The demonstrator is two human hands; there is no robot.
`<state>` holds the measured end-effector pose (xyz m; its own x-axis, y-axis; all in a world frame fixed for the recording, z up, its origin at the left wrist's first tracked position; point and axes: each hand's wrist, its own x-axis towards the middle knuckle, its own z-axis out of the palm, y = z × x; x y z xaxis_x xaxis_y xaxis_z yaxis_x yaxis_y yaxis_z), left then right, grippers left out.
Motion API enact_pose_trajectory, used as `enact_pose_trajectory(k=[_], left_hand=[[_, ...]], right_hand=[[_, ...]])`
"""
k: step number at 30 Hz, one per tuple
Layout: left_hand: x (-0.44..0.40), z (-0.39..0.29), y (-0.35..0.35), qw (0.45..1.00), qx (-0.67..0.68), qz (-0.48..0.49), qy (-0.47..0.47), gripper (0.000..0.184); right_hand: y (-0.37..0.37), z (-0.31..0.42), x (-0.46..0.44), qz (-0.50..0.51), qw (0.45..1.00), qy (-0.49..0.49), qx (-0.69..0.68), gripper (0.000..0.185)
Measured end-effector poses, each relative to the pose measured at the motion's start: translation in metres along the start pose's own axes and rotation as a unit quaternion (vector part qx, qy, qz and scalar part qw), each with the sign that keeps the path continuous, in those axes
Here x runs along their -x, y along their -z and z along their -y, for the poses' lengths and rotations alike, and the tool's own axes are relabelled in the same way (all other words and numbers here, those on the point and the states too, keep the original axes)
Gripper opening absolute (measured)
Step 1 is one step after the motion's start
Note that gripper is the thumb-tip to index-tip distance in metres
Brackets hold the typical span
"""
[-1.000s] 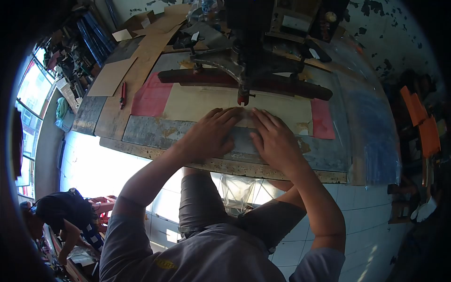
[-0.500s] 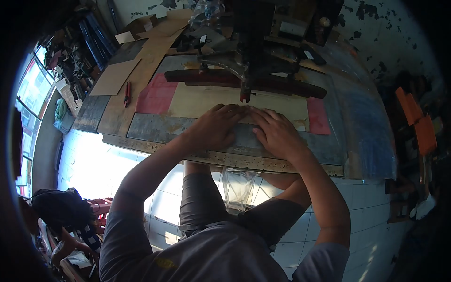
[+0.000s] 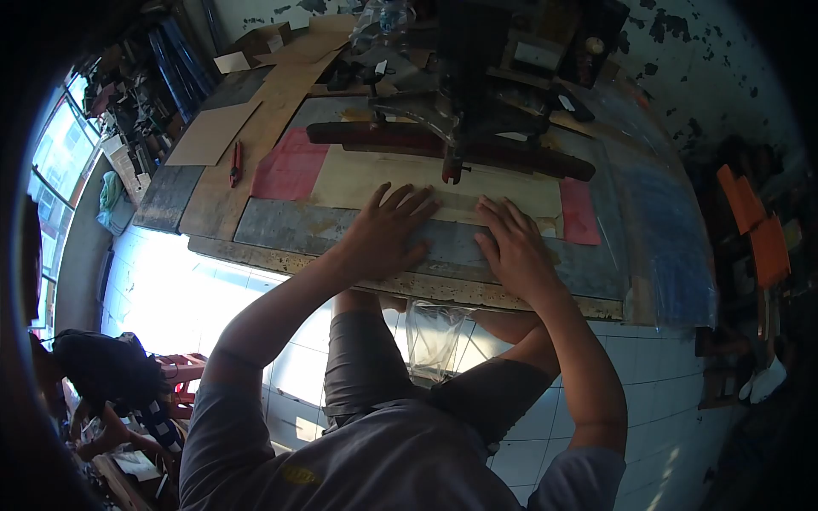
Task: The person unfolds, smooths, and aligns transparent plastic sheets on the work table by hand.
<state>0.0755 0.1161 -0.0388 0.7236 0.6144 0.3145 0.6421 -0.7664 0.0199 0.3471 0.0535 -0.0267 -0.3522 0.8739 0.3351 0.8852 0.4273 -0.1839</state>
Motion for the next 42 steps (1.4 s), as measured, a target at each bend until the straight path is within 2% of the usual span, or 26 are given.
enact_pose_trajectory(k=[1, 4, 7, 13, 16, 21, 34, 37, 42], left_hand=[[0.000, -0.001, 0.001, 1.000, -0.003, 0.002, 0.001, 0.065], [0.000, -0.001, -0.002, 1.000, -0.001, -0.007, 0.000, 0.065], [-0.001, -0.002, 0.000, 1.000, -0.002, -0.006, -0.001, 0.065], [-0.006, -0.008, 0.002, 1.000, -0.001, -0.023, -0.013, 0.064], [-0.010, -0.020, 0.005, 0.995, 0.087, 0.006, -0.051, 0.062], [-0.016, -0.025, -0.010, 0.997, 0.079, -0.021, 0.001, 0.063], [-0.049, 0.002, -0.029, 0.996, 0.080, -0.039, 0.020, 0.066], [-0.049, -0.001, -0.029, 0.999, 0.041, -0.019, 0.011, 0.065], [-0.051, -0.002, -0.025, 0.996, 0.083, -0.017, 0.026, 0.068]], right_hand=[[0.001, -0.002, 0.000, 0.002, 1.000, 0.008, -0.005, 0.048], [0.006, 0.005, -0.001, -0.010, 0.995, 0.045, 0.091, 0.050], [0.016, 0.019, -0.005, -0.012, 0.998, 0.059, 0.036, 0.051], [0.004, 0.031, -0.003, 0.031, 0.999, 0.007, -0.004, 0.055], [-0.002, 0.029, -0.006, 0.012, 1.000, 0.018, 0.008, 0.058], [-0.011, 0.020, -0.025, 0.006, 1.000, 0.001, 0.005, 0.058], [-0.020, -0.005, -0.064, -0.002, 1.000, -0.007, 0.014, 0.055], [-0.019, -0.008, -0.065, -0.003, 1.000, 0.002, 0.006, 0.052], [-0.015, -0.006, -0.068, 0.014, 1.000, -0.011, -0.021, 0.051]])
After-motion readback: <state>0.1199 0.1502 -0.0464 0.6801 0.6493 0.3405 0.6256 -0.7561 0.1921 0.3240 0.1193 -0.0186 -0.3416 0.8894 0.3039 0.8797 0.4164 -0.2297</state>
